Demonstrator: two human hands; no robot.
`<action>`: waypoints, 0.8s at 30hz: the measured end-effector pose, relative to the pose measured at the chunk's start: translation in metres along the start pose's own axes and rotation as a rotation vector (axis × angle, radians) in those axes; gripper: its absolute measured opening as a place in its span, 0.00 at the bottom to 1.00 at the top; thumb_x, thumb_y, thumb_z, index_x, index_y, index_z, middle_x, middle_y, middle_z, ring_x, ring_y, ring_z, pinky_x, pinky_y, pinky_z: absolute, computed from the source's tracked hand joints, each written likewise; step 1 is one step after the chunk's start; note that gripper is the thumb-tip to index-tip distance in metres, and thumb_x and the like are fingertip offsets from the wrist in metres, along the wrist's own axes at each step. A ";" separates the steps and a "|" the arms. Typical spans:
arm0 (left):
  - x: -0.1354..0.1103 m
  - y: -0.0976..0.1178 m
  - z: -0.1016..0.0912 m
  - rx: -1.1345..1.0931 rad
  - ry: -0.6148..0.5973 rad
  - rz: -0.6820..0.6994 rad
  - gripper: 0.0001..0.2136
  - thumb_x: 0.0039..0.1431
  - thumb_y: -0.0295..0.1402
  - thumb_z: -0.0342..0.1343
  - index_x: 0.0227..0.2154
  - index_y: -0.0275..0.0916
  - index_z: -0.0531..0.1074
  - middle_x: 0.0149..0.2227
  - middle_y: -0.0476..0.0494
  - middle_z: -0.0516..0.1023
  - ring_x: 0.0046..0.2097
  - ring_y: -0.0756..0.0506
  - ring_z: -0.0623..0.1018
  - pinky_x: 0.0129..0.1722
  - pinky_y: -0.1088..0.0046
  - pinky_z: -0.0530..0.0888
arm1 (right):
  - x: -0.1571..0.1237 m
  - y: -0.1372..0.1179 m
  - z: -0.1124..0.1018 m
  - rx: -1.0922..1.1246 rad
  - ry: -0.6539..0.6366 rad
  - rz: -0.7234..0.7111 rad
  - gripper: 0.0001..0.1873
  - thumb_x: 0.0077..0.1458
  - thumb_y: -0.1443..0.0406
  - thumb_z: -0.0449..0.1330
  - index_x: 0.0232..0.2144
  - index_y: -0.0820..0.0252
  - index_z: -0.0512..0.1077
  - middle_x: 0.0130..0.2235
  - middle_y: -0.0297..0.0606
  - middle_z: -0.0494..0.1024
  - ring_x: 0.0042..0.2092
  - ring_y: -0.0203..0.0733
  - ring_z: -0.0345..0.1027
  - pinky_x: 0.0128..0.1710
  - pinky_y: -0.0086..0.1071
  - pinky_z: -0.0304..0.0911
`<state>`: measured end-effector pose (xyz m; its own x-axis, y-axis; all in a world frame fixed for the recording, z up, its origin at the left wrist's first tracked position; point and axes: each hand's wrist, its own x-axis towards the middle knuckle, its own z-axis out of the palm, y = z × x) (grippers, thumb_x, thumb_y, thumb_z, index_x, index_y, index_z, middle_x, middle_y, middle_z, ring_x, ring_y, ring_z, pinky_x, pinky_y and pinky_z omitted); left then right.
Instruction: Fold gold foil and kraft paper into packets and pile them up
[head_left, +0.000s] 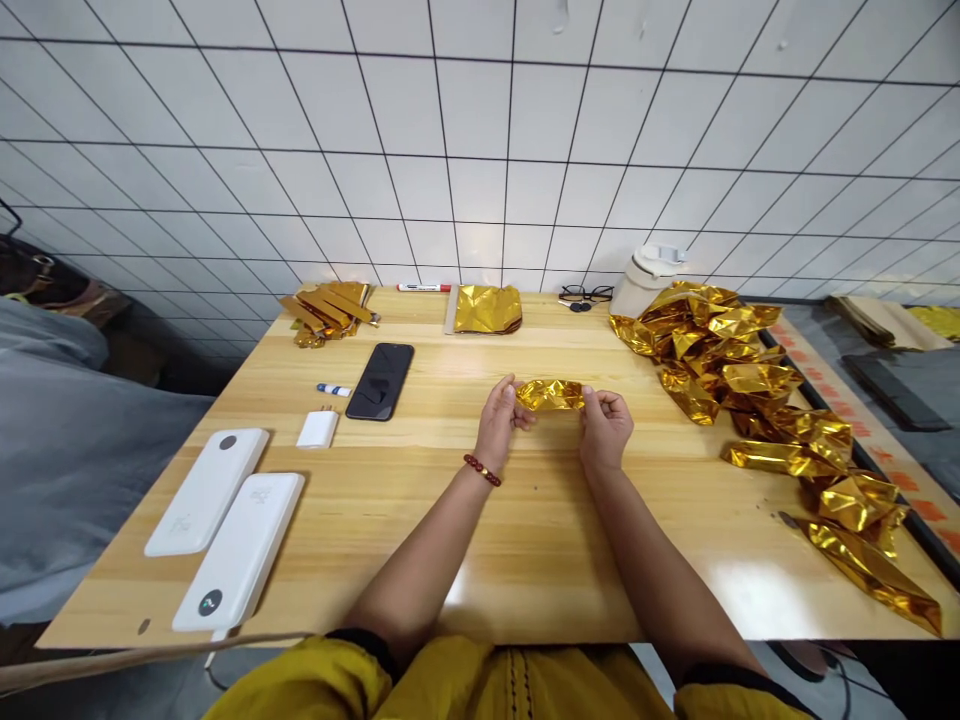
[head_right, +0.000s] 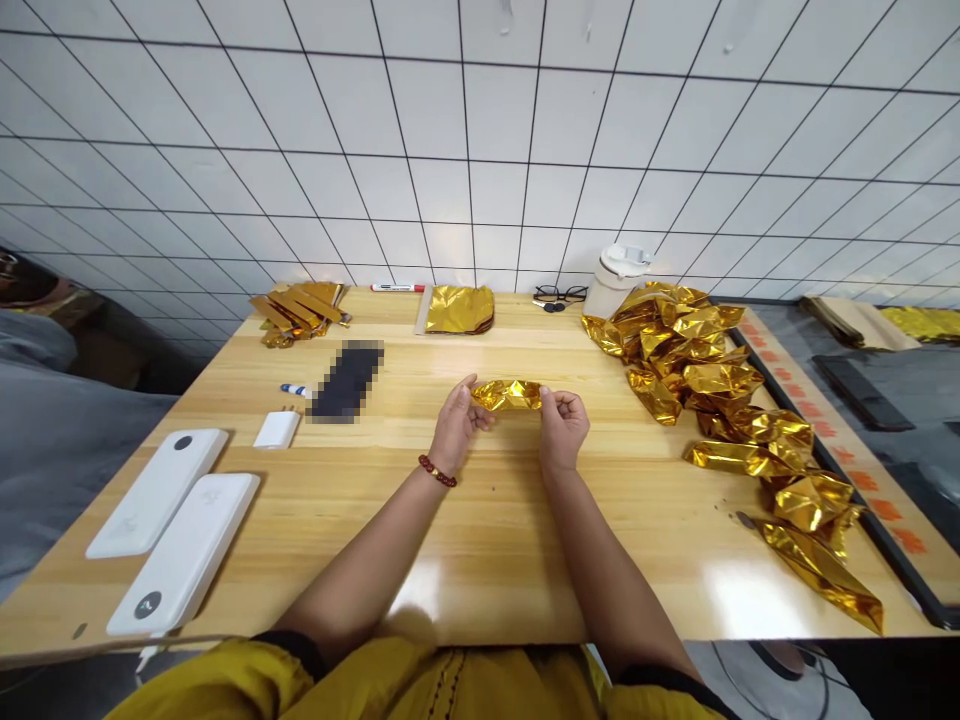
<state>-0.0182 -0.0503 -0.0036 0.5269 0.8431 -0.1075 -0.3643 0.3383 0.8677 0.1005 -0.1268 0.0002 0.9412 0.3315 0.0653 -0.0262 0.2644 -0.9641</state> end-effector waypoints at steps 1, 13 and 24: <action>0.000 0.000 0.000 0.002 0.009 0.012 0.31 0.52 0.53 0.58 0.55 0.39 0.65 0.56 0.34 0.69 0.27 0.55 0.75 0.23 0.79 0.69 | 0.001 0.000 0.000 -0.005 -0.001 -0.002 0.21 0.42 0.51 0.67 0.24 0.58 0.65 0.19 0.25 0.65 0.19 0.28 0.53 0.19 0.25 0.50; 0.000 -0.007 0.001 0.092 -0.072 0.040 0.30 0.52 0.51 0.59 0.51 0.34 0.71 0.35 0.40 0.80 0.28 0.50 0.77 0.28 0.73 0.74 | -0.011 0.003 -0.001 -0.101 -0.189 -0.128 0.16 0.46 0.56 0.67 0.26 0.61 0.69 0.22 0.27 0.67 0.23 0.29 0.56 0.24 0.26 0.54; 0.001 0.000 0.002 -0.042 0.013 0.028 0.29 0.50 0.47 0.63 0.53 0.41 0.68 0.50 0.39 0.75 0.37 0.48 0.78 0.30 0.75 0.75 | -0.010 0.002 0.000 -0.098 -0.175 -0.122 0.16 0.46 0.54 0.66 0.28 0.59 0.68 0.24 0.28 0.68 0.25 0.31 0.60 0.26 0.27 0.59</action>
<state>-0.0166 -0.0500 -0.0025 0.5059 0.8579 -0.0899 -0.4111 0.3314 0.8492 0.0910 -0.1291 -0.0026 0.8622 0.4572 0.2180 0.1247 0.2256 -0.9662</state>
